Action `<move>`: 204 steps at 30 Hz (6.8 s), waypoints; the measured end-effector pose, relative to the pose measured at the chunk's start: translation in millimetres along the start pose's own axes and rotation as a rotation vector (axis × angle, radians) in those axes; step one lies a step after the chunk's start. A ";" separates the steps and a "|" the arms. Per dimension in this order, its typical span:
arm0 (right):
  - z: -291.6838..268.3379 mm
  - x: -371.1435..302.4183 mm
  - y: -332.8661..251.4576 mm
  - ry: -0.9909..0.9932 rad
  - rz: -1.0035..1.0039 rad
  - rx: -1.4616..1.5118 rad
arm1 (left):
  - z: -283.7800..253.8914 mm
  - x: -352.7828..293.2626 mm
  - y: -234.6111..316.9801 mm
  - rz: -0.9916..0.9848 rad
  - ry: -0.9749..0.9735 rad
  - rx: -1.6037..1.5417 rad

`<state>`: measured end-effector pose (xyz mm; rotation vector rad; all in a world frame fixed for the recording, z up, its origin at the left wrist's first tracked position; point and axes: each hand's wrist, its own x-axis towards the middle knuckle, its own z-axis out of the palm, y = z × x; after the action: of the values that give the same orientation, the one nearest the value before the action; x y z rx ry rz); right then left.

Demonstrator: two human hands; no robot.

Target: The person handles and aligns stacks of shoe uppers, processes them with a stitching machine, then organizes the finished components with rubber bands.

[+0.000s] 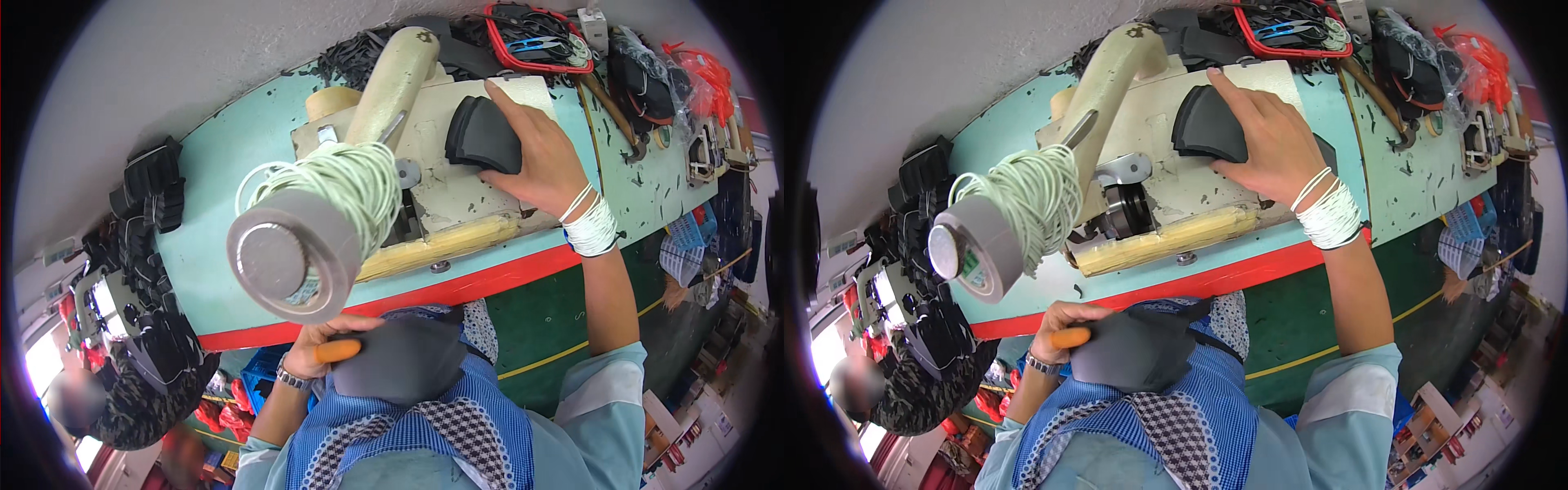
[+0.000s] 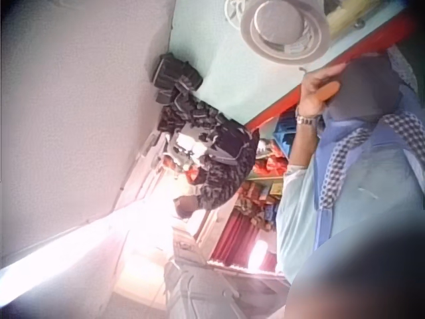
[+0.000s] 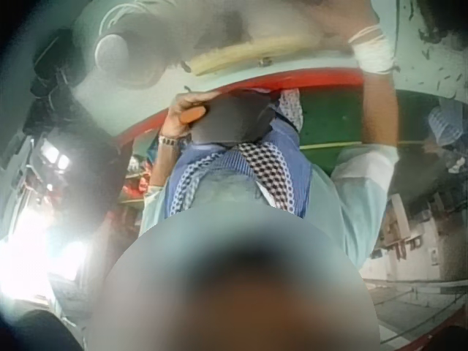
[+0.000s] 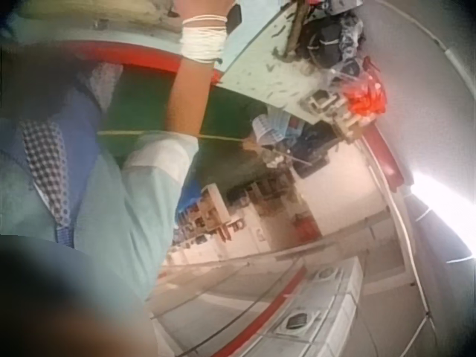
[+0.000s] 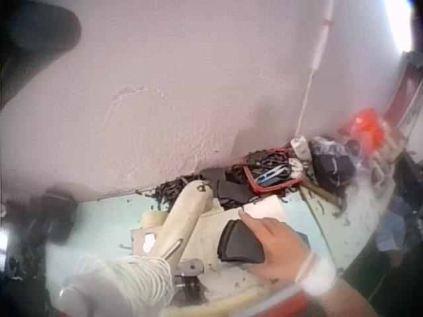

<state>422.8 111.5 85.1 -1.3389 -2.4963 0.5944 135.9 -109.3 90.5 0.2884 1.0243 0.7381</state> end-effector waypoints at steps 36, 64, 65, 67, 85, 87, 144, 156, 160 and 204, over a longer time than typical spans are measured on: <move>11.9 -34.7 -64.3 -0.385 0.019 0.573 | -73.0 75.3 101.4 0.314 -0.224 1.033; 33.8 -30.0 -71.2 -0.279 -0.075 0.366 | -77.3 91.5 95.1 0.480 -0.272 1.128; 26.5 -35.8 -64.4 -0.341 -0.036 0.463 | -76.0 89.7 96.4 0.491 -0.286 1.149; 14.5 -35.2 -65.0 -0.499 0.106 0.611 | -73.0 85.8 100.5 0.509 -0.309 1.201; 32.2 -24.1 -78.5 -0.214 -0.078 0.484 | -59.6 93.3 78.8 0.724 -0.297 1.172; 4.6 -24.9 -81.7 -0.036 -0.078 0.351 | -69.9 84.0 80.1 0.477 -0.303 0.895; 19.7 -27.9 -86.0 -0.090 -0.129 0.224 | -62.1 46.5 63.7 0.152 -0.292 1.038; -15.9 -2.5 6.2 0.610 -0.173 -0.076 | 122.2 118.5 22.6 0.264 0.073 -0.110; -15.2 -1.7 22.4 0.065 0.176 0.330 | 144.2 165.7 57.8 0.362 0.156 -0.217; 124.6 -27.3 -308.6 -0.232 -0.320 0.846 | -102.0 -85.1 31.7 0.535 0.053 -0.710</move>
<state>161.2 -93.6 116.6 -0.5628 -2.1034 1.5475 9.2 -155.4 112.7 -0.0856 0.6738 1.5444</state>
